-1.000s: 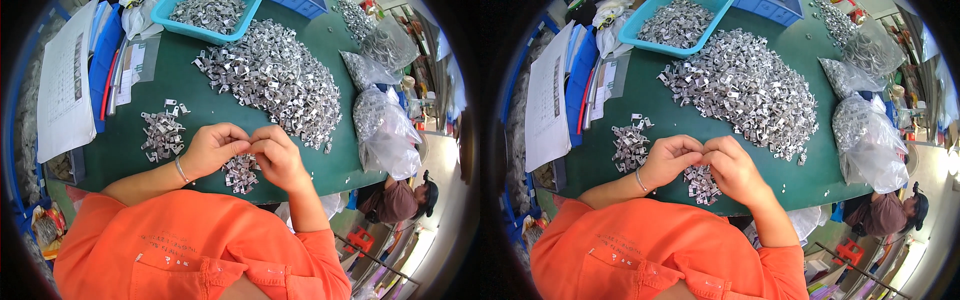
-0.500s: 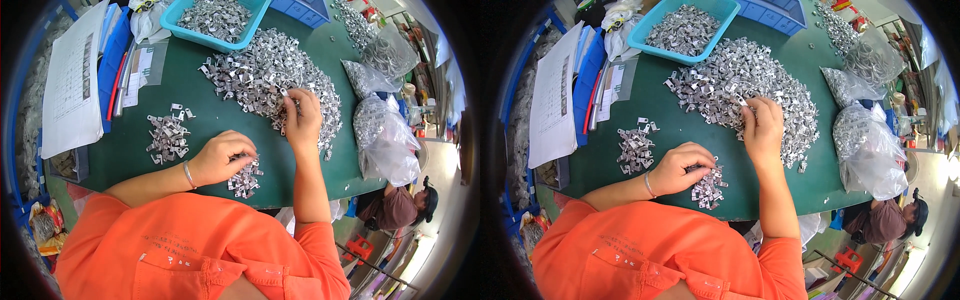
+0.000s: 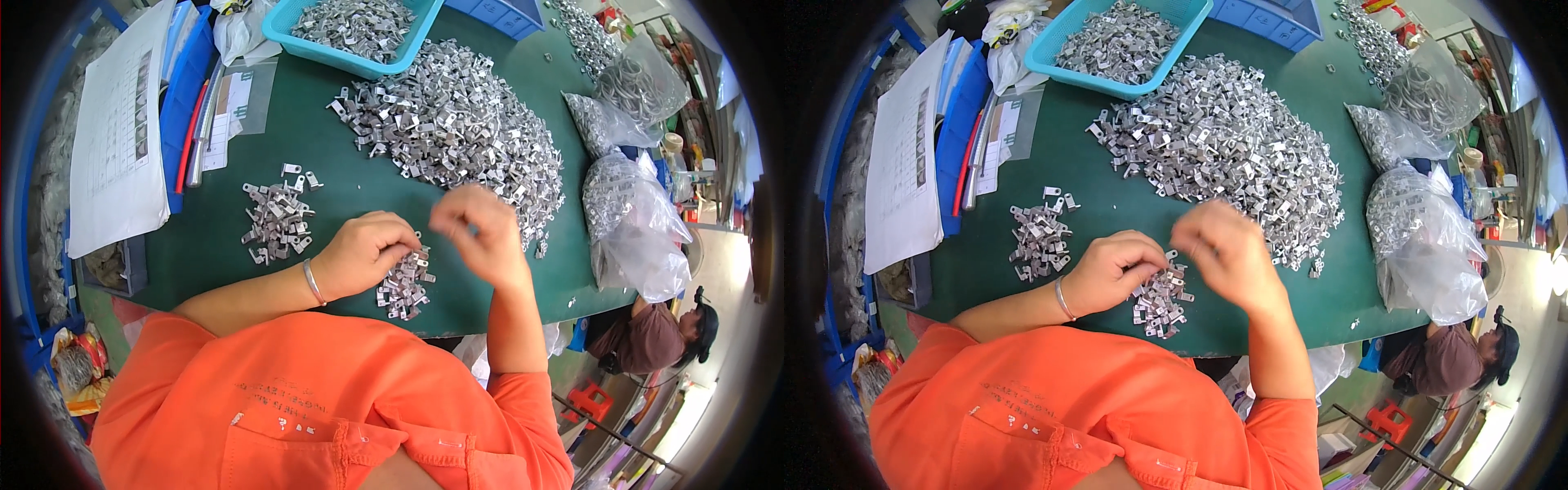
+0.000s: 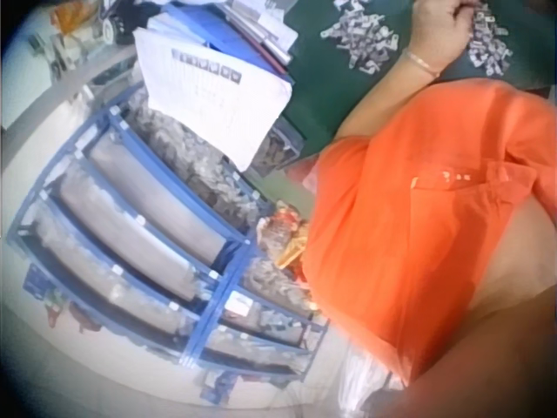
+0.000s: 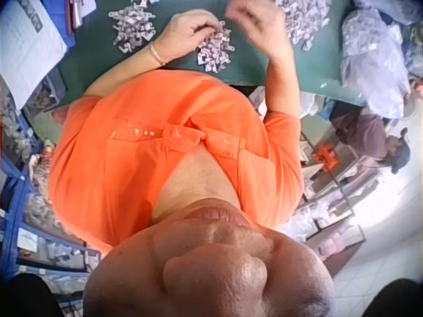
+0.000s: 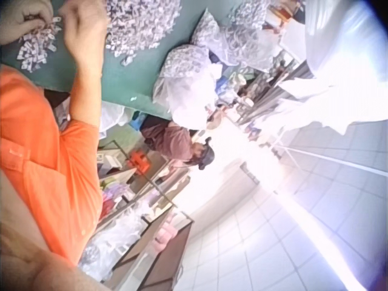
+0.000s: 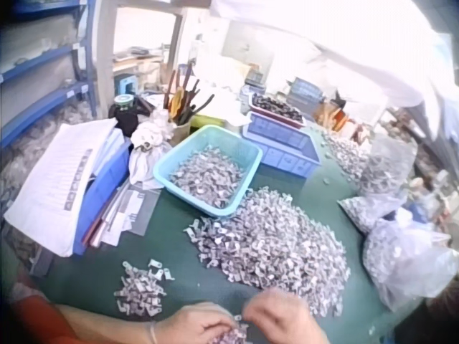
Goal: The person sits at a green workbench and sorts small silver metal hardware pieces by hand. They pick up individual pieces from a large pile, inspect them, and place them into smaller, organized piles on the table. The person occasionally gathers a small batch of sorted pieces and moves them to a different area of the table.
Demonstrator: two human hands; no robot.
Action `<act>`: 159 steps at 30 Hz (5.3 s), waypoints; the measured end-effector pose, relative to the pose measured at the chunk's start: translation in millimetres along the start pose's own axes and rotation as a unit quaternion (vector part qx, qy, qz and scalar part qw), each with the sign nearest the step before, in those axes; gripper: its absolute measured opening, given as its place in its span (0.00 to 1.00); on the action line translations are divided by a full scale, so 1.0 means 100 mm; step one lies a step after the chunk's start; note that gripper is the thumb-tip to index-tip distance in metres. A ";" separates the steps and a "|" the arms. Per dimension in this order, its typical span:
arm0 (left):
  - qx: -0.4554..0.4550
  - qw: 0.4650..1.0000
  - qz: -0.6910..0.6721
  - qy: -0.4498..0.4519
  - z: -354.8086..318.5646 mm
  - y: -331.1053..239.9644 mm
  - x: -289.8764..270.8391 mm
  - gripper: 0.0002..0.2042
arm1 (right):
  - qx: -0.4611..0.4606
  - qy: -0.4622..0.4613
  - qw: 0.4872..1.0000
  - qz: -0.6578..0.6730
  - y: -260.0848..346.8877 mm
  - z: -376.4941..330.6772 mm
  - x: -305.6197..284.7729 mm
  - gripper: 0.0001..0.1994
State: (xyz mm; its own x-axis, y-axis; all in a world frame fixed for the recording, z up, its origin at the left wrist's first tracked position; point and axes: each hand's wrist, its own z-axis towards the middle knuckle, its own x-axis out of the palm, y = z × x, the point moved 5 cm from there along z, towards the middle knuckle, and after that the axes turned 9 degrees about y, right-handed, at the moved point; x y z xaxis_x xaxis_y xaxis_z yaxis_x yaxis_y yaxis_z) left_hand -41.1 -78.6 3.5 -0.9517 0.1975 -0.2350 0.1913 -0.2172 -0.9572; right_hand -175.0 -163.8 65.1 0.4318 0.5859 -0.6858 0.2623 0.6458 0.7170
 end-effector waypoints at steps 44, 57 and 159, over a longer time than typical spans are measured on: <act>0.024 0.999 -0.004 -0.038 0.00 0.01 -0.03 0.06 | -0.010 -0.173 0.950 -0.260 -0.17 0.50 -0.04 0.11; 0.002 0.999 0.008 -0.046 -0.01 0.06 -0.03 0.06 | 0.039 -0.077 0.962 -0.259 -0.30 0.66 -0.11 0.14; -0.052 0.998 -0.031 -0.020 0.00 0.16 0.04 0.09 | 0.222 -0.391 0.886 -0.115 -0.61 -0.89 0.10 0.12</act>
State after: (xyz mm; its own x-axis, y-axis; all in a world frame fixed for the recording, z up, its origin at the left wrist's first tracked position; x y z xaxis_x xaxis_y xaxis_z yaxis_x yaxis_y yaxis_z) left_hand -41.8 -81.2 -12.9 -0.9709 0.1677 -0.1707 0.1546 -0.1049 -0.9824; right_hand -262.8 -153.5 3.5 0.7424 -0.1665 -0.6489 0.6602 0.3458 0.6667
